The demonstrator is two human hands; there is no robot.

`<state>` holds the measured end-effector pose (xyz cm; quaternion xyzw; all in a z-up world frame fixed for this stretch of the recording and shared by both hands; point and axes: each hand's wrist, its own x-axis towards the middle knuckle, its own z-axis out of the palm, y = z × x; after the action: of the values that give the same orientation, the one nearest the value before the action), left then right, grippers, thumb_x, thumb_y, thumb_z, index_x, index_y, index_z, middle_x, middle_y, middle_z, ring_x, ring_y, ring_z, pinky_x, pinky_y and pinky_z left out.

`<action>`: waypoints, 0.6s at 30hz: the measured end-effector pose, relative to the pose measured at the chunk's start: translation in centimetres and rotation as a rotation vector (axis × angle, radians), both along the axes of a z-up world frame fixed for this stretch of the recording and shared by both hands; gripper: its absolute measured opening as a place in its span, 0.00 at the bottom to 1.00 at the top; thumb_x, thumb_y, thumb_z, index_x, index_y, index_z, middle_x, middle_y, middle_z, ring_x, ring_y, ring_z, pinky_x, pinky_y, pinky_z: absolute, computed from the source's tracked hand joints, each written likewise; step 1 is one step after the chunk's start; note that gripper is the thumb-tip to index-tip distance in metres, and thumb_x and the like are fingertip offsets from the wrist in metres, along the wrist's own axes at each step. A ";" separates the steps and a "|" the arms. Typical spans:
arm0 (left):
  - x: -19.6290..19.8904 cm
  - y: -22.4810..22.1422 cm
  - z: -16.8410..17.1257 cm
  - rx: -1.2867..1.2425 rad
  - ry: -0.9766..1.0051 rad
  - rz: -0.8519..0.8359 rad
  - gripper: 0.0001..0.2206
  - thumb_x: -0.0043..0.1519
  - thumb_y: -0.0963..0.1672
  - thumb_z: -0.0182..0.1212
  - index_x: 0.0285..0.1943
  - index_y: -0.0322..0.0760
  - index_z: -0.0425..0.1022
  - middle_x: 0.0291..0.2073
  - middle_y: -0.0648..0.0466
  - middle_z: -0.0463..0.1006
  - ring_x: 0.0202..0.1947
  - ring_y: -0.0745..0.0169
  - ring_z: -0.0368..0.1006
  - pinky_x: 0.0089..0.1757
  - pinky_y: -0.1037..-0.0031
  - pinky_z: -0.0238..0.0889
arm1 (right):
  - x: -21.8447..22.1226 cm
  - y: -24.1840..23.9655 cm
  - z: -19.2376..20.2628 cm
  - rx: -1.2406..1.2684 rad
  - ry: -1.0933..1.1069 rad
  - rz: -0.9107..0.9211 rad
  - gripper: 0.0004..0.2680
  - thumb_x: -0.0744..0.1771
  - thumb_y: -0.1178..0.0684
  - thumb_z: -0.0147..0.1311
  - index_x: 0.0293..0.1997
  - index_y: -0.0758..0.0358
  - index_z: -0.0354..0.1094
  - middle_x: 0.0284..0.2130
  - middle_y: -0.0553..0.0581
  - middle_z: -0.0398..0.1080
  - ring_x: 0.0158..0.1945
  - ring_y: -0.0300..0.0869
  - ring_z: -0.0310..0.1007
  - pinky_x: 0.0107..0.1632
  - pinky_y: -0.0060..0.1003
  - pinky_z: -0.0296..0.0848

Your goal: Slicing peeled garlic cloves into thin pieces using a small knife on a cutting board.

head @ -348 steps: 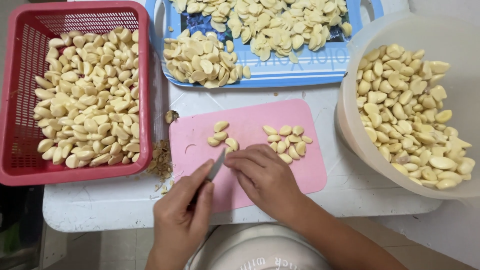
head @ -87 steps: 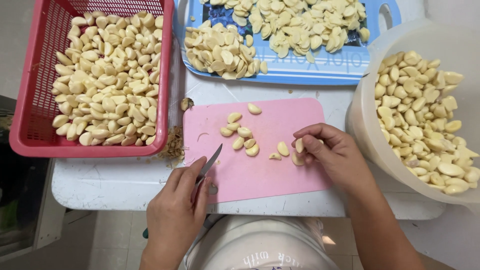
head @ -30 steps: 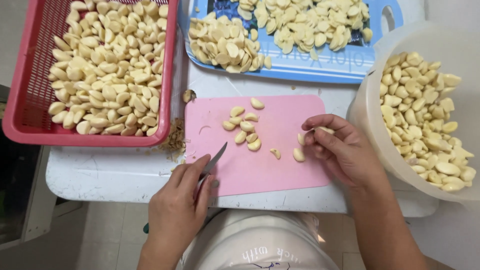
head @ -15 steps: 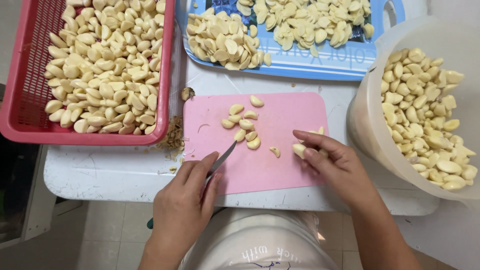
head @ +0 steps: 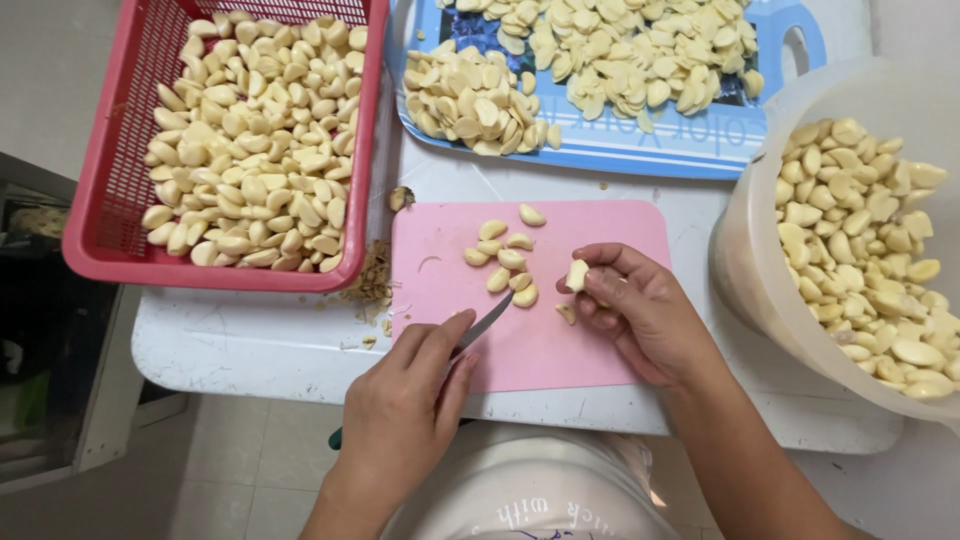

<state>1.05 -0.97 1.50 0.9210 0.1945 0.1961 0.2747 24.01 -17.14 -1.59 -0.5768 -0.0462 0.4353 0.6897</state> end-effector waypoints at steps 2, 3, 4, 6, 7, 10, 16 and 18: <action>0.4 0.0 0.2 -0.010 -0.002 0.002 0.16 0.69 0.47 0.57 0.66 0.45 0.74 0.42 0.59 0.78 0.36 0.59 0.79 0.28 0.63 0.70 | -0.4 0.3 0.6 0.029 0.072 0.034 0.09 0.68 0.60 0.57 0.54 0.65 0.70 0.40 0.66 0.75 0.32 0.39 0.68 0.28 0.21 0.60; 0.4 0.0 0.3 -0.024 -0.004 0.001 0.17 0.70 0.48 0.57 0.66 0.45 0.74 0.41 0.57 0.78 0.36 0.55 0.79 0.30 0.61 0.71 | -0.7 0.7 0.9 0.054 0.145 0.066 0.09 0.68 0.60 0.57 0.54 0.64 0.69 0.41 0.73 0.77 0.33 0.40 0.69 0.29 0.21 0.62; 0.7 0.0 0.4 -0.018 -0.001 0.021 0.17 0.70 0.48 0.57 0.66 0.45 0.74 0.41 0.57 0.78 0.36 0.55 0.79 0.30 0.61 0.71 | -1.2 1.0 1.0 0.059 0.148 0.086 0.09 0.68 0.60 0.57 0.54 0.64 0.69 0.41 0.73 0.77 0.33 0.40 0.69 0.29 0.21 0.62; 1.4 -0.2 0.5 -0.050 -0.106 -0.052 0.18 0.73 0.45 0.53 0.72 0.45 0.71 0.38 0.54 0.74 0.32 0.52 0.75 0.33 0.63 0.69 | -2.2 1.3 1.2 0.076 0.154 0.152 0.10 0.68 0.57 0.59 0.55 0.63 0.69 0.42 0.70 0.77 0.34 0.38 0.68 0.30 0.20 0.62; 1.8 -0.4 0.4 -0.048 -0.103 -0.046 0.18 0.73 0.45 0.53 0.72 0.45 0.71 0.38 0.54 0.74 0.32 0.52 0.75 0.33 0.63 0.69 | -2.6 1.4 0.9 0.078 0.157 0.158 0.10 0.68 0.57 0.59 0.55 0.63 0.69 0.42 0.70 0.77 0.34 0.38 0.68 0.30 0.20 0.62; 2.5 -0.7 0.1 -0.052 -0.193 -0.080 0.20 0.74 0.45 0.58 0.75 0.42 0.68 0.37 0.54 0.72 0.30 0.55 0.74 0.35 0.65 0.69 | -3.5 1.6 0.5 0.114 0.125 0.201 0.11 0.67 0.55 0.62 0.54 0.62 0.72 0.27 0.50 0.68 0.32 0.38 0.66 0.28 0.22 0.56; 2.9 -0.9 -0.6 -0.094 -0.215 -0.118 0.22 0.74 0.44 0.58 0.78 0.41 0.65 0.38 0.55 0.71 0.32 0.58 0.73 0.38 0.67 0.70 | -4.1 1.7 0.5 0.112 0.138 0.211 0.17 0.66 0.53 0.62 0.62 0.66 0.71 0.27 0.48 0.66 0.33 0.34 0.66 0.28 0.21 0.57; 2.9 -1.0 -0.7 -0.116 -0.226 -0.116 0.22 0.75 0.43 0.58 0.78 0.41 0.64 0.38 0.55 0.70 0.33 0.59 0.73 0.39 0.68 0.70 | -4.1 1.6 0.1 0.143 0.147 0.223 0.17 0.67 0.53 0.62 0.61 0.66 0.71 0.28 0.48 0.66 0.34 0.34 0.65 0.28 0.21 0.55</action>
<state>3.91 -1.96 0.81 0.8853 0.1197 0.2710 0.3583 19.93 -15.53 -1.50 -0.4840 -0.0906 0.5459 0.6779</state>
